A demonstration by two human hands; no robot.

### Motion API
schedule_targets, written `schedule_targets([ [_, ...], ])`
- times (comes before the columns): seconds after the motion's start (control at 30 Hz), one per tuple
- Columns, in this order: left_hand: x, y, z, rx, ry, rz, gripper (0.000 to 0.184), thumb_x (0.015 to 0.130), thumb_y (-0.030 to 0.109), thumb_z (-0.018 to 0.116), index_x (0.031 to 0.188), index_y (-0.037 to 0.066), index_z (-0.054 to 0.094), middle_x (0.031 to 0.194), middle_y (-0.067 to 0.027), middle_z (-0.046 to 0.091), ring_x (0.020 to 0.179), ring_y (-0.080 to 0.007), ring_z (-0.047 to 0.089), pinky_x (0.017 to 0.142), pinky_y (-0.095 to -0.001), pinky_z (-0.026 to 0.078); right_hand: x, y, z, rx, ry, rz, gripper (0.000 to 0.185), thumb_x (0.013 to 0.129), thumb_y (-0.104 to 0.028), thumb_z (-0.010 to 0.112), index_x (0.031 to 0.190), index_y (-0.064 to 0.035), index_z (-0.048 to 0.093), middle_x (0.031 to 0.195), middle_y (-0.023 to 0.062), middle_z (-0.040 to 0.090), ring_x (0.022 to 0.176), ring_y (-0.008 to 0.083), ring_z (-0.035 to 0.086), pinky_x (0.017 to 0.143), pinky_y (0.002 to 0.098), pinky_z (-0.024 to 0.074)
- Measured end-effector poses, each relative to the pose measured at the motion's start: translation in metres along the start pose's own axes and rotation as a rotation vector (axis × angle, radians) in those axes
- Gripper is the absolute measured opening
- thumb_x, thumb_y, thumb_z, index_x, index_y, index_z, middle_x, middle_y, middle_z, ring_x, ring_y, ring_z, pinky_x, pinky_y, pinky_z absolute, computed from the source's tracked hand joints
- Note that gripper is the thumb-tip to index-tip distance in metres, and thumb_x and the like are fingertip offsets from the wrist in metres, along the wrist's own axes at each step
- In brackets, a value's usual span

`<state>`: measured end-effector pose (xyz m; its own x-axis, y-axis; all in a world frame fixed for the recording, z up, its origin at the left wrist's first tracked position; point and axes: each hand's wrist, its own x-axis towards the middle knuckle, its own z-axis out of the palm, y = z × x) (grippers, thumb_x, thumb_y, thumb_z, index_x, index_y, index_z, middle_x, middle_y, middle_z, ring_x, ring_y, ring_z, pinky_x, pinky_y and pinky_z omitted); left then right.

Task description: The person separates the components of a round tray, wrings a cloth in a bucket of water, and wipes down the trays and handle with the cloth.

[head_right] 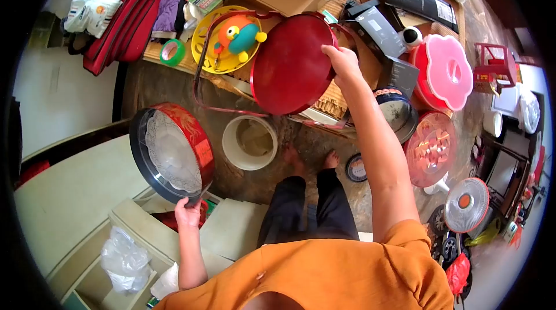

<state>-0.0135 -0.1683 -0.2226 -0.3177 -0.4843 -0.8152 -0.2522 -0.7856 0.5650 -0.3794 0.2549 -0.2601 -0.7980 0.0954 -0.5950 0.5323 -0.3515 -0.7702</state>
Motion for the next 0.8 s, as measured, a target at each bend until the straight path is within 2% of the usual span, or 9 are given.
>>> schedule_targets([
  [0.13,-0.005,-0.003,0.01,0.03,0.006,0.002,0.031,0.073,0.002,0.05,0.103,-0.003,0.05,0.102,-0.0153,0.059,0.094,-0.0306,0.058,0.082,-0.0461,0.05,-0.005,-0.018,0.004,-0.025,0.014,0.021,0.017,0.075,-0.009,0.062,0.084,0.0047,0.06,0.082,0.0119,0.063,0.069,0.0195,0.061,0.064,0.0307,0.0491],
  [0.27,-0.003,-0.008,0.007,0.022,0.0,0.011,0.037,0.073,0.001,0.049,0.109,-0.005,0.046,0.108,-0.0177,0.054,0.099,-0.0334,0.055,0.085,-0.0473,0.049,-0.023,-0.036,0.008,-0.042,0.018,0.026,0.018,0.074,-0.008,0.062,0.086,0.0055,0.06,0.081,0.0123,0.063,0.071,0.0201,0.061,0.064,0.0308,0.0491],
  [0.43,-0.01,-0.011,0.001,0.003,-0.033,0.023,0.041,0.073,0.0,0.047,0.113,-0.007,0.043,0.114,-0.0198,0.05,0.104,-0.0358,0.052,0.091,-0.0493,0.047,-0.036,-0.053,-0.002,0.115,0.004,0.113,0.022,0.08,-0.007,0.06,0.096,0.0079,0.056,0.092,0.0167,0.061,0.079,0.0258,0.062,0.075,0.0375,0.0521],
  [0.53,-0.013,-0.013,-0.003,-0.033,-0.029,0.027,0.042,0.073,-0.001,0.046,0.114,-0.007,0.042,0.115,-0.0206,0.05,0.106,-0.0372,0.051,0.091,-0.0511,0.046,-0.044,-0.058,-0.006,0.236,-0.015,0.151,0.023,0.082,-0.008,0.059,0.098,0.0072,0.055,0.095,0.0177,0.06,0.082,0.0263,0.061,0.077,0.0373,0.0516],
  [0.7,-0.015,-0.019,0.003,-0.106,-0.007,0.057,0.043,0.073,-0.002,0.044,0.116,-0.007,0.04,0.115,-0.0218,0.049,0.106,-0.0393,0.049,0.09,-0.054,0.045,-0.046,-0.062,-0.009,0.367,-0.076,0.161,0.026,0.086,-0.01,0.053,0.106,0.0074,0.051,0.102,0.0172,0.059,0.091,0.0261,0.06,0.084,0.0388,0.0485],
  [0.8,-0.01,-0.024,0.004,-0.112,-0.031,0.065,0.044,0.073,-0.002,0.044,0.116,-0.007,0.04,0.114,-0.022,0.049,0.105,-0.0393,0.05,0.09,-0.0543,0.045,-0.052,-0.069,-0.006,0.449,-0.034,0.161,0.028,0.087,-0.011,0.05,0.109,0.007,0.049,0.106,0.0177,0.058,0.097,0.0276,0.058,0.089,0.0406,0.046],
])
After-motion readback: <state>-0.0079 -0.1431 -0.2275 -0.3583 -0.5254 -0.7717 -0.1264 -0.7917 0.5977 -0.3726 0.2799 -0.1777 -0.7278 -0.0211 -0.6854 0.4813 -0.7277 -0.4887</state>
